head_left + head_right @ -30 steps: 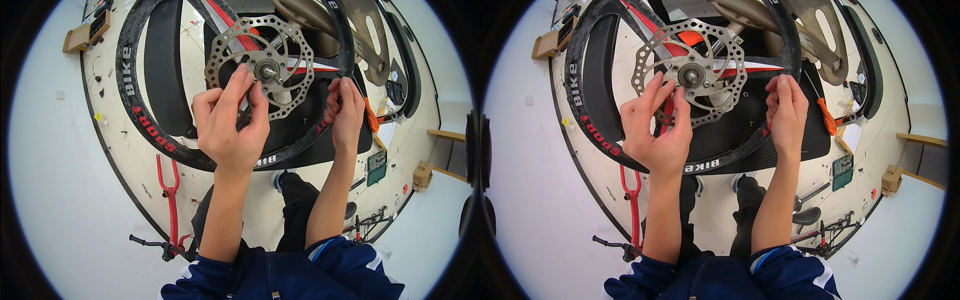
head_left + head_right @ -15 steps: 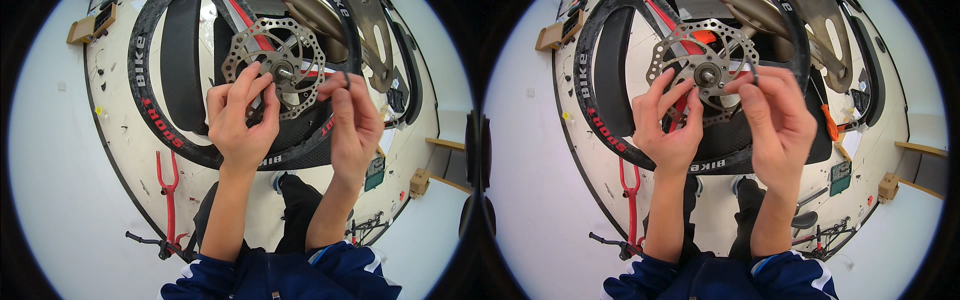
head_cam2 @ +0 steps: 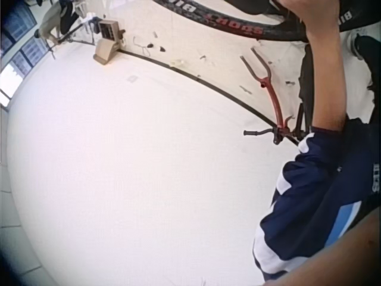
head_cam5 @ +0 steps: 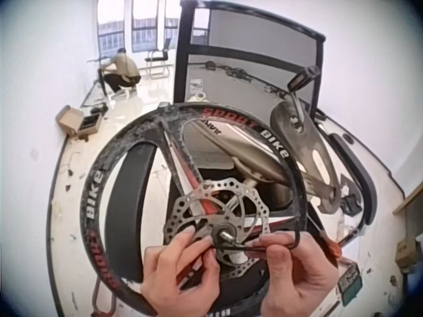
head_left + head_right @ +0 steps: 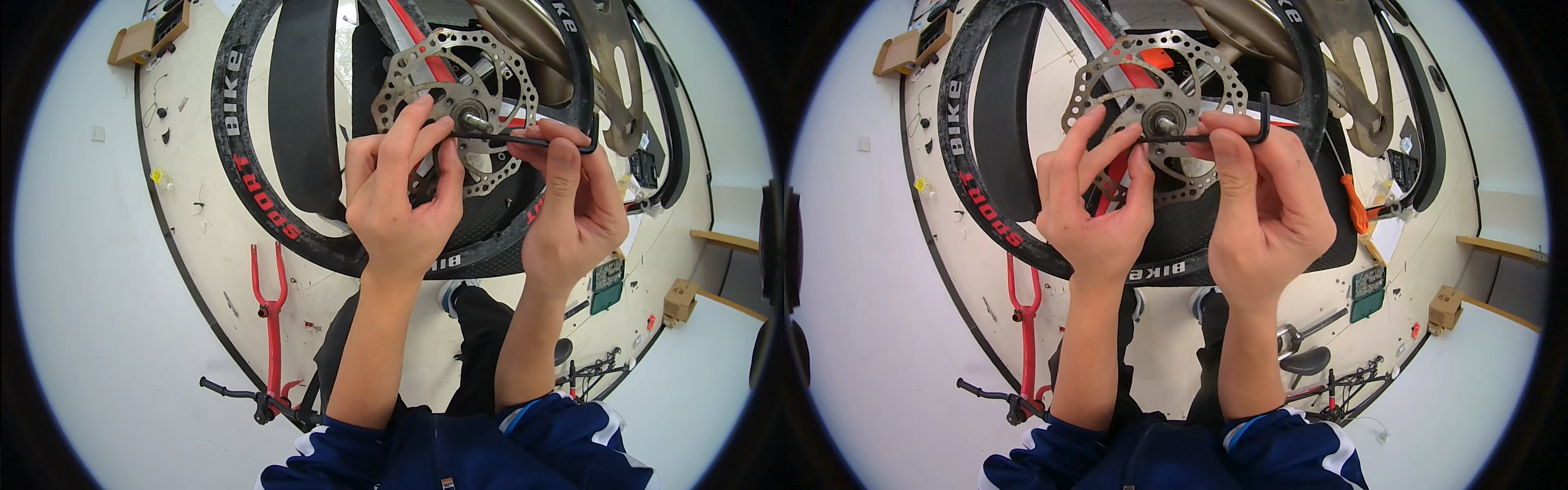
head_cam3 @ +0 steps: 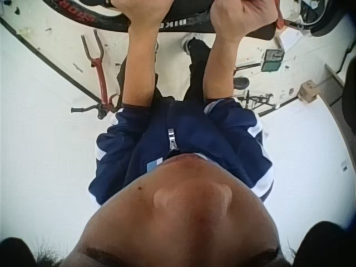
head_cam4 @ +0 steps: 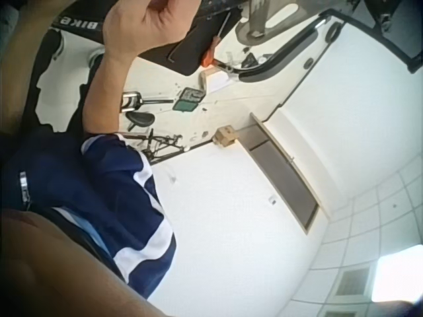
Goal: The person installs a disc brake rotor onto a bicycle wheel hub, aligns it, and secures it with bolts using an Allen key. The person then rotates the wheel to check alignment and continues tightening the bolts.
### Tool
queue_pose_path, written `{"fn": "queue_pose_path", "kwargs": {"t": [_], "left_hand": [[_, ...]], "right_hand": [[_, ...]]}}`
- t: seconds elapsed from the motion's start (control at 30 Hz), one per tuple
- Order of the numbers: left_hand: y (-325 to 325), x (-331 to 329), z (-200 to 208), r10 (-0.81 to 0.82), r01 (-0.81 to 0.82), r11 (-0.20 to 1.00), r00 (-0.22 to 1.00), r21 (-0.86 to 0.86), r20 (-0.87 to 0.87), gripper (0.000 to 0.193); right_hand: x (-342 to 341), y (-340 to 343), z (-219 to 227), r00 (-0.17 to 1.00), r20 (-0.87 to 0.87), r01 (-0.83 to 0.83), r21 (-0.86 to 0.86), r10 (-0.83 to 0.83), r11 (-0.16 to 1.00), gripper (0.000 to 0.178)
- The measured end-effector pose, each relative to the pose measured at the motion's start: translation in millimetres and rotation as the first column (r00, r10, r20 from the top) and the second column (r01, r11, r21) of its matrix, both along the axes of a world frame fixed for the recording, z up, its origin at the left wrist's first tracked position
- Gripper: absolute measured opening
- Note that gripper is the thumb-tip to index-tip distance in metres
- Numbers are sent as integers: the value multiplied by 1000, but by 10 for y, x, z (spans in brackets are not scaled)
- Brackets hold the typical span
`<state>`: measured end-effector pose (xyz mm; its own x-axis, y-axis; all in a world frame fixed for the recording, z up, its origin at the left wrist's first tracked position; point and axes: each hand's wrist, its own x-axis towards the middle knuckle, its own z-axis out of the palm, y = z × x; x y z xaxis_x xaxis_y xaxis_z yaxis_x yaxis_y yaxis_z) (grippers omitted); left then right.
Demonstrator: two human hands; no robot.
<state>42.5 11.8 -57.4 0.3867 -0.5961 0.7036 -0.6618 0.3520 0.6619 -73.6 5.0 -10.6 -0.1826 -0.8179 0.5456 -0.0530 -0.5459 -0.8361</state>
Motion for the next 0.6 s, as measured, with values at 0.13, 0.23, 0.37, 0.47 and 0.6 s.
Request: {"fn": "queue_pose_path", "kwargs": {"t": [0.13,0.23,0.37,0.47,0.6], "left_hand": [[0,8,-2,4,-4,1000,1000,-5,10,46],[9,6,-5,7,-7,1000,1000,7,2,45],[7,-6,16,8,-8,1000,1000,11,0,44],[-24,-18,12,11,-12,999,1000,-32,-28,46],[15,-22,29,5,-4,999,999,40,-35,45]], "right_hand": [[12,6,-3,992,-101,72,-59,-78,996,12],[-13,-21,-48,958,-256,88,-171,-130,981,11],[8,28,-3,980,-190,41,-67,-53,997,12],[-12,28,80,999,-44,32,-22,-33,999,12],[-18,10,30,999,-40,-5,5,5,1000,13]]}}
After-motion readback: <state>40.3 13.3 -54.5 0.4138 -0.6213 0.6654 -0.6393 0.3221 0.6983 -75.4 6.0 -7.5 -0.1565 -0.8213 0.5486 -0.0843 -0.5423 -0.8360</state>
